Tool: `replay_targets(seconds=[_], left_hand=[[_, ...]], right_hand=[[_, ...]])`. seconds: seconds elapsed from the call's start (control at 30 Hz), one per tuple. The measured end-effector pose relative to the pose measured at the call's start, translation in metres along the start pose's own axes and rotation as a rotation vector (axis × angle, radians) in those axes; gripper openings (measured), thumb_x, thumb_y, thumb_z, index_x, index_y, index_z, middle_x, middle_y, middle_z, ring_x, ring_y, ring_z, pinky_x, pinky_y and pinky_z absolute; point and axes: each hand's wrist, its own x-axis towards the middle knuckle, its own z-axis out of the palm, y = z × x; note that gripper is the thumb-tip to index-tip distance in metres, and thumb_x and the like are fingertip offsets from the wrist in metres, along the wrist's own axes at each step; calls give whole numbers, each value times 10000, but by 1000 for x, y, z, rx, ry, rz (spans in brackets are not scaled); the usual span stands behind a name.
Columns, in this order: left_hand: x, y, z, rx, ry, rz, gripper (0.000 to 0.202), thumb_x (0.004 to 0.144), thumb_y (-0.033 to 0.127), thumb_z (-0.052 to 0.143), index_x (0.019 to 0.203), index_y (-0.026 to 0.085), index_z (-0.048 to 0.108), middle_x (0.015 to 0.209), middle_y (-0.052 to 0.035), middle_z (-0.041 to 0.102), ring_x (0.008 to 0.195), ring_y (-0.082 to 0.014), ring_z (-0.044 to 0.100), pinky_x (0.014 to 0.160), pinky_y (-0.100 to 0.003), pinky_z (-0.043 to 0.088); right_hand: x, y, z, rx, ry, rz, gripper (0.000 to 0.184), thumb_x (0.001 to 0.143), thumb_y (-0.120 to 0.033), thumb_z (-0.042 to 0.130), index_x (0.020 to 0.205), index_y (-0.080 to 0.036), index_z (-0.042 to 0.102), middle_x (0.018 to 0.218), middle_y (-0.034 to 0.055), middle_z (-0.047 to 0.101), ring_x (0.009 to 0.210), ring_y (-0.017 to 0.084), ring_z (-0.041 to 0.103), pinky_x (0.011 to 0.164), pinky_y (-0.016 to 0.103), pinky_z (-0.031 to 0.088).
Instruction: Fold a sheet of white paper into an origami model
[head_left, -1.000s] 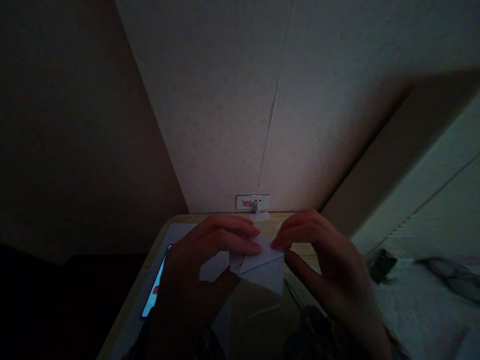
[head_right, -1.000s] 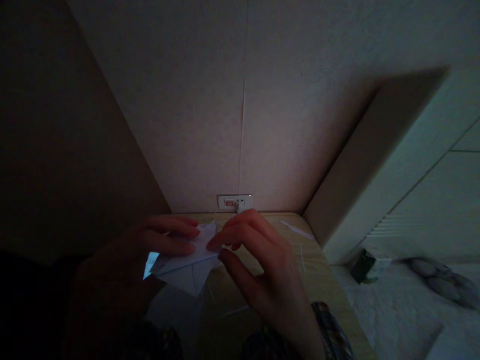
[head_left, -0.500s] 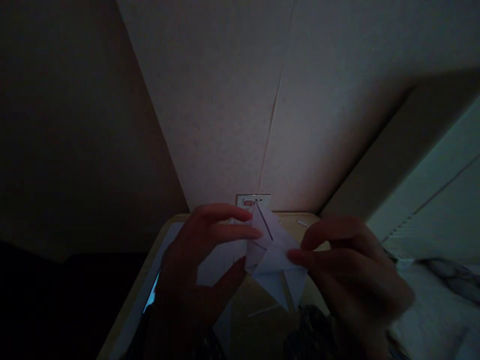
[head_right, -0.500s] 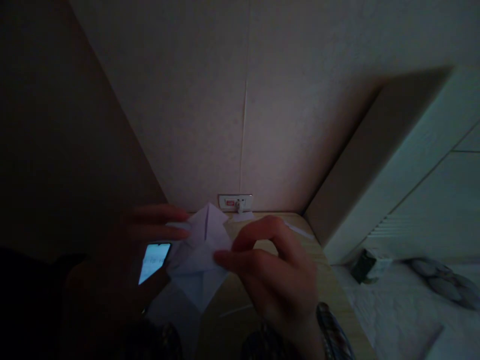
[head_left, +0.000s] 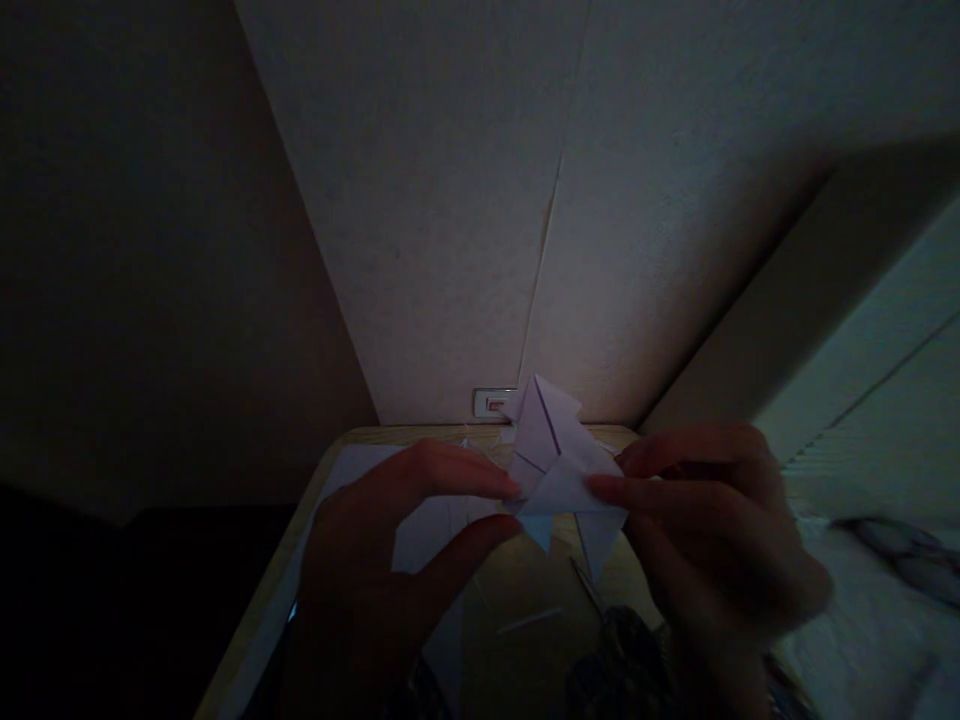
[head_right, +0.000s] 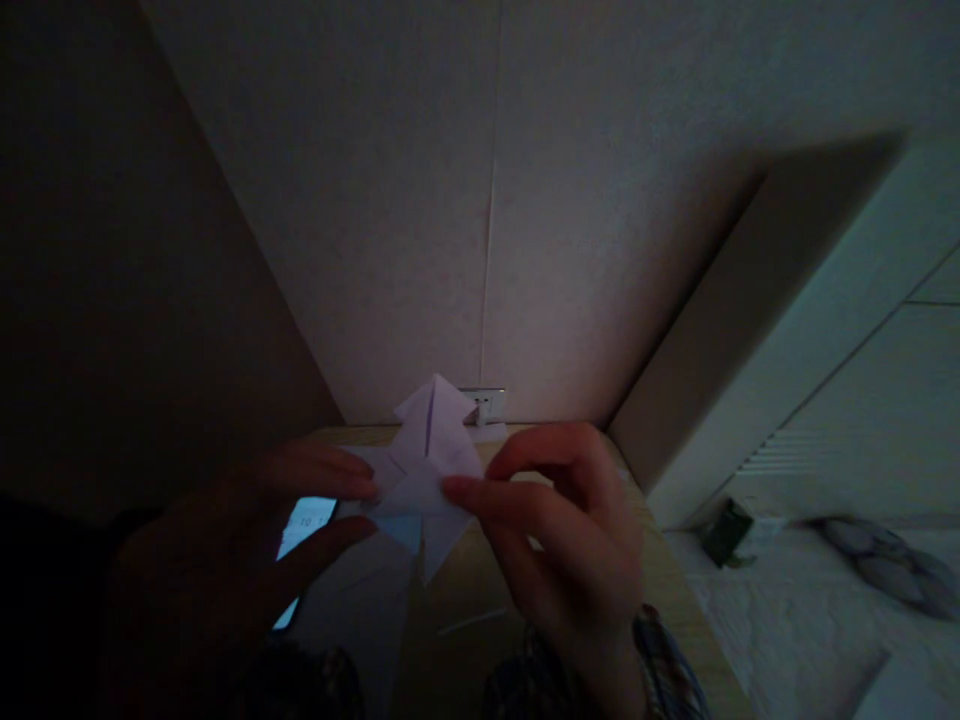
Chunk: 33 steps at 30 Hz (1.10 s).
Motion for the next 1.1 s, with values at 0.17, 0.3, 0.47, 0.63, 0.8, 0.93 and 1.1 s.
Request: replay_targets(seconds=[0.17,0.3,0.47,0.63,0.8,0.93,1.1], left_hand=[[0,-1,1,69,49,-3,344,743,46,742,848,373,724,839,187,768,801,-49,713,792,-101,520],[-2,-6,4,67,117,-3,325,744,59,711,834,371,725,820,173,761,781,-69,702,784,-134,525],[-1,-5,7,43,146,-35,261,758,96,715,778,355,723,808,152,755,776,-93,693,776,-176,541],[1,0,6,48,147,-76,266,756,80,696,734,345,721,794,156,751,753,-82,688,779,-176,547],[2,3,9,20,185,-209,252,727,118,727,797,360,736,770,141,760,715,-105,696,724,-198,558],[2,6,8,60,157,-233,200,739,158,737,785,352,754,766,118,778,711,-128,707,726,-233,564],[3,6,6,61,153,-255,140,735,181,738,754,320,752,777,87,794,743,-155,733,731,-258,578]], right_hand=[[4,-4,-1,105,-22,67,340,873,23,591,962,-275,727,966,4,639,919,156,610,766,290,517],[5,-3,-2,214,-72,173,241,925,-82,592,1004,-269,721,1011,-5,670,997,143,616,870,248,529],[4,-5,4,469,-73,374,406,838,-84,731,1157,-330,678,1103,-33,689,986,123,682,869,199,590],[4,-6,8,506,-63,439,444,783,-77,786,1133,-334,690,1002,-59,733,870,98,705,816,164,600],[5,-6,7,522,-61,456,452,799,-54,763,1133,-350,692,915,-85,730,829,61,701,798,102,573],[3,-5,6,512,-116,455,482,810,-88,768,1191,-368,670,918,-78,734,843,81,696,802,140,576],[-1,-2,5,382,-170,441,538,830,-158,774,1288,-395,620,961,-61,731,884,117,678,852,230,558]])
